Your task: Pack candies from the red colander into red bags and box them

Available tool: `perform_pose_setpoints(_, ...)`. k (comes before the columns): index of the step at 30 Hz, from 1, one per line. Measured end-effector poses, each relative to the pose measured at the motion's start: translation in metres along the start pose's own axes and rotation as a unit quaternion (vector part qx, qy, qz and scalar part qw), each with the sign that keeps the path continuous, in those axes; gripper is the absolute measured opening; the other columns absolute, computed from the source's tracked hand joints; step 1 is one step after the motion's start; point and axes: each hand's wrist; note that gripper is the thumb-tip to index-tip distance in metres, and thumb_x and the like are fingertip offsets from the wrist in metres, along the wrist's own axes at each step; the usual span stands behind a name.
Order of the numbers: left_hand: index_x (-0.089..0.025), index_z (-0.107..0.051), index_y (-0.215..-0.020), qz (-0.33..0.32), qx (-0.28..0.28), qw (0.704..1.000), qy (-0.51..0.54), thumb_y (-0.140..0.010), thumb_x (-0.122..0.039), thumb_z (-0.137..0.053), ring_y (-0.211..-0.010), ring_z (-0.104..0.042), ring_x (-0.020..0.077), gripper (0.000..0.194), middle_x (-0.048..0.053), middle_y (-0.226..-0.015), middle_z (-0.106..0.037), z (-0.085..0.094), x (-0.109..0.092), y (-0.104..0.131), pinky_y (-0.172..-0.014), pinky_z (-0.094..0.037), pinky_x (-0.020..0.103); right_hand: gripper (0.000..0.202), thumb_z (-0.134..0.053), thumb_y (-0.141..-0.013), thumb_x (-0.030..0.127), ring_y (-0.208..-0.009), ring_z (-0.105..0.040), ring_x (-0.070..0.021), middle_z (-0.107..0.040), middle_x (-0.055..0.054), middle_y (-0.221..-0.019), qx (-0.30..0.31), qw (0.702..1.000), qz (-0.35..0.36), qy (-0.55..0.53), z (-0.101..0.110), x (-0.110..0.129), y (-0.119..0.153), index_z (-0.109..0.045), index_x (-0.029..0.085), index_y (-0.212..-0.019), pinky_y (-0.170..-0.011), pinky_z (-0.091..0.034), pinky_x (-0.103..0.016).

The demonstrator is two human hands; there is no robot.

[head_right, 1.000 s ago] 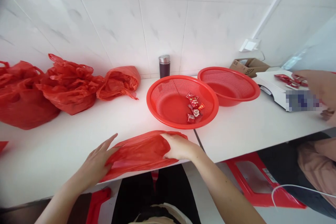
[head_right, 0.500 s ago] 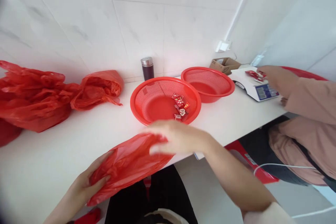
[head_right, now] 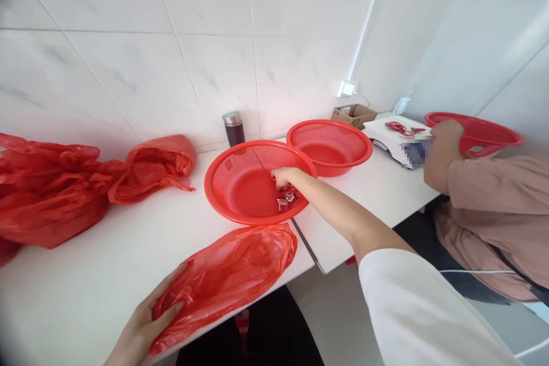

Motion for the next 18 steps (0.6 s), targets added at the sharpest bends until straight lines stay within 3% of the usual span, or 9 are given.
perform_pose_setpoints(2, -0.033, -0.046, -0.142, 0.0, -0.004, 1.0, 0.001, -0.083, -0.047, -0.063, -0.141, -0.035, 0.0252, 0.063, -0.001, -0.151, -0.044, -0.001, 0.0, 0.0, -0.117, -0.023, 0.043, 0.029, -0.059, -0.093, 0.031, -0.094, -0.063, -0.0183, -0.061, -0.008, -0.115, 0.009, 0.999, 0.029, -0.029, 0.004, -0.002, 0.001, -0.058, 0.016, -0.117, -0.079, -0.055, -0.037)
perform_pose_setpoints(5, -0.032, -0.046, -0.142, 0.005, -0.007, 1.0, 0.005, -0.083, -0.047, -0.063, -0.14, -0.036, 0.0252, 0.063, -0.001, -0.15, -0.044, -0.001, -0.001, 0.0, -0.117, -0.024, 0.042, 0.023, -0.058, -0.09, 0.019, -0.077, -0.062, -0.0115, -0.062, -0.006, -0.104, -0.023, 0.992, 0.086, -0.09, 0.015, 0.0, 0.014, -0.055, 0.017, -0.113, -0.066, -0.053, -0.024)
perform_pose_setpoints(8, -0.032, -0.043, -0.143, 0.011, 0.001, 1.0, 0.007, -0.084, -0.045, -0.062, -0.14, -0.037, 0.0242, 0.063, 0.0, -0.151, -0.044, -0.002, -0.005, 0.0, -0.118, -0.023, 0.043, 0.025, -0.05, -0.089, 0.014, -0.067, -0.06, -0.007, -0.061, -0.002, -0.097, -0.045, 0.972, 0.165, -0.163, 0.022, 0.016, 0.045, -0.047, 0.022, -0.113, -0.059, -0.049, -0.017)
perform_pose_setpoints(10, -0.031, -0.042, -0.144, 0.018, 0.005, 1.0, 0.012, -0.085, -0.044, -0.062, -0.14, -0.036, 0.0242, 0.064, 0.0, -0.151, -0.043, -0.003, -0.008, 0.0, -0.118, -0.022, 0.043, 0.023, -0.051, -0.089, 0.018, -0.062, -0.059, -0.0068, -0.061, 0.001, -0.09, -0.02, 0.938, 0.249, -0.24, 0.018, 0.036, 0.074, -0.047, 0.023, -0.111, -0.057, -0.048, -0.018)
perform_pose_setpoints(12, -0.031, -0.042, -0.144, 0.026, 0.008, 0.999, 0.026, -0.084, -0.044, -0.063, -0.141, -0.035, 0.0249, 0.065, 0.0, -0.152, -0.041, -0.004, -0.012, 0.0, -0.118, -0.021, 0.044, 0.024, -0.054, -0.089, 0.025, -0.058, -0.056, -0.0072, -0.06, 0.003, -0.081, 0.048, 0.895, 0.328, -0.298, 0.003, 0.058, 0.104, -0.048, 0.024, -0.112, -0.055, -0.047, -0.019)
perform_pose_setpoints(14, -0.03, -0.04, -0.146, 0.036, 0.012, 0.998, 0.05, -0.084, -0.043, -0.064, -0.14, -0.036, 0.0264, 0.068, 0.002, -0.152, -0.042, -0.005, -0.015, 0.001, -0.118, -0.023, 0.046, 0.027, -0.059, -0.085, 0.025, -0.065, -0.058, -0.0086, -0.062, 0.002, -0.087, 0.1, 0.871, 0.389, -0.283, -0.02, 0.08, 0.129, -0.053, 0.024, -0.112, -0.061, -0.048, -0.021)
perform_pose_setpoints(18, -0.026, -0.038, -0.147, 0.039, 0.01, 0.996, 0.075, -0.082, -0.04, -0.067, -0.137, -0.041, 0.0286, 0.072, 0.006, -0.151, -0.043, -0.008, -0.017, 0.002, -0.116, -0.028, 0.047, 0.038, -0.059, -0.084, 0.019, -0.082, -0.06, -0.0141, -0.061, -0.003, -0.109, 0.055, 0.897, 0.424, -0.111, -0.07, 0.105, 0.146, -0.061, 0.031, -0.12, -0.075, -0.049, -0.029)
Point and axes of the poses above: each hand's wrist, its own y-axis away from the middle knuckle, its own z-axis out of the back of the hand, x = y × z
